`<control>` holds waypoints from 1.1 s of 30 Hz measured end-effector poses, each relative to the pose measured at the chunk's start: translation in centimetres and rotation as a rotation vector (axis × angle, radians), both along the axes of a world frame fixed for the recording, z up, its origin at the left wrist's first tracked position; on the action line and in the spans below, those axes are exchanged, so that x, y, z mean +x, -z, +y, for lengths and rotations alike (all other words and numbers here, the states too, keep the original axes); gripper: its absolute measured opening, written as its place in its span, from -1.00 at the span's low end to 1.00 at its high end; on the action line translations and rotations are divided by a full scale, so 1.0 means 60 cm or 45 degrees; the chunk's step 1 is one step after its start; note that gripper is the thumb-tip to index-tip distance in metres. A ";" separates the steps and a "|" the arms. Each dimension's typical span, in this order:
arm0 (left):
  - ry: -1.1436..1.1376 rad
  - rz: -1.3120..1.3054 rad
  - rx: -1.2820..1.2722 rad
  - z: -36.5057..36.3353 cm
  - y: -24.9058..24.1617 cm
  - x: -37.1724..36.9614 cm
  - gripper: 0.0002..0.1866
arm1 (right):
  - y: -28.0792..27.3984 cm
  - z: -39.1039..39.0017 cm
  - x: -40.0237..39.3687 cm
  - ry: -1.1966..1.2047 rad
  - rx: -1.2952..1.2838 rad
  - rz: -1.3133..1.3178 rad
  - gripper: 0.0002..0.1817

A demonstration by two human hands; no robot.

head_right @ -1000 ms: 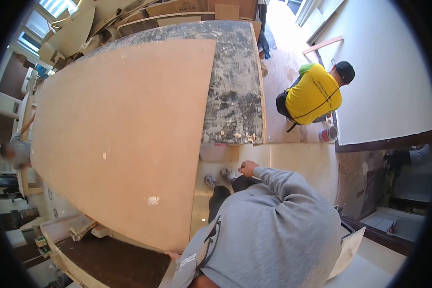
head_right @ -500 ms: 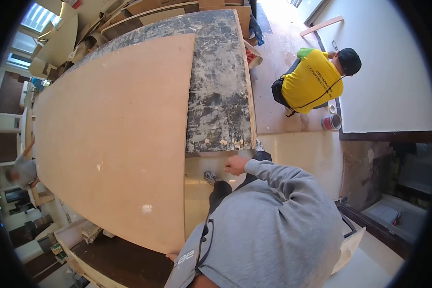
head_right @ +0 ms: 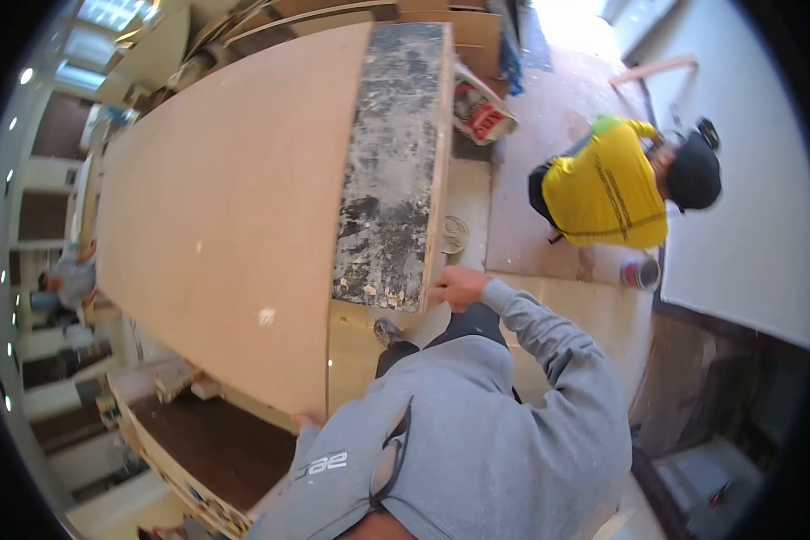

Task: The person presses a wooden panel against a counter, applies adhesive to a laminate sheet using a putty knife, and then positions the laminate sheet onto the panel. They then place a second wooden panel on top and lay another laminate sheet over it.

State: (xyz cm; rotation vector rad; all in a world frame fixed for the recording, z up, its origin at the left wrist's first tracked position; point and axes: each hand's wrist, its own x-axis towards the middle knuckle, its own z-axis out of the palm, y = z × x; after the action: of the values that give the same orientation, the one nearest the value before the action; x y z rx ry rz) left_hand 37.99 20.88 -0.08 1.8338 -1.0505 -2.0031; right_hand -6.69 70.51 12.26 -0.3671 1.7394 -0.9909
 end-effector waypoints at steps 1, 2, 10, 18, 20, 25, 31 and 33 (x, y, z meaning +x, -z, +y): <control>0.069 -0.027 -0.086 0.033 0.001 -0.014 -0.10 | 0.016 0.023 -0.016 0.010 -0.001 0.070 -0.58; 0.121 -0.056 -0.179 0.061 0.001 -0.037 -0.07 | 0.034 0.041 -0.036 0.007 -0.017 0.144 -0.57; -0.166 -0.331 -0.108 0.247 0.006 -0.147 -0.19 | 0.082 0.144 -0.086 0.204 0.007 0.293 -0.58; -0.153 -0.151 -0.058 0.394 -0.002 -0.187 -0.12 | 0.070 0.142 -0.078 0.215 0.018 0.187 -0.58; -0.173 -0.275 -0.148 0.428 -0.026 -0.220 -0.10 | 0.080 0.133 -0.077 0.287 0.005 0.089 -0.55; -0.136 -0.127 -0.054 0.434 -0.023 -0.203 -0.11 | 0.084 0.105 -0.076 0.551 -0.064 -0.063 -0.47; -0.296 0.112 -0.164 0.454 0.056 -0.191 -0.14 | 0.144 0.027 -0.069 0.696 -0.189 -0.208 -0.41; -0.386 0.227 -0.101 0.472 0.029 -0.215 -0.11 | 0.141 0.013 -0.062 0.656 -0.140 -0.244 -0.40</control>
State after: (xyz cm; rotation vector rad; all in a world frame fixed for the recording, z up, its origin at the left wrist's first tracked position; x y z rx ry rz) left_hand 25.08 49.18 -1.83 1.6270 -0.7406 -1.8747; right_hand -10.40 71.28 3.79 0.1188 1.6383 -1.4415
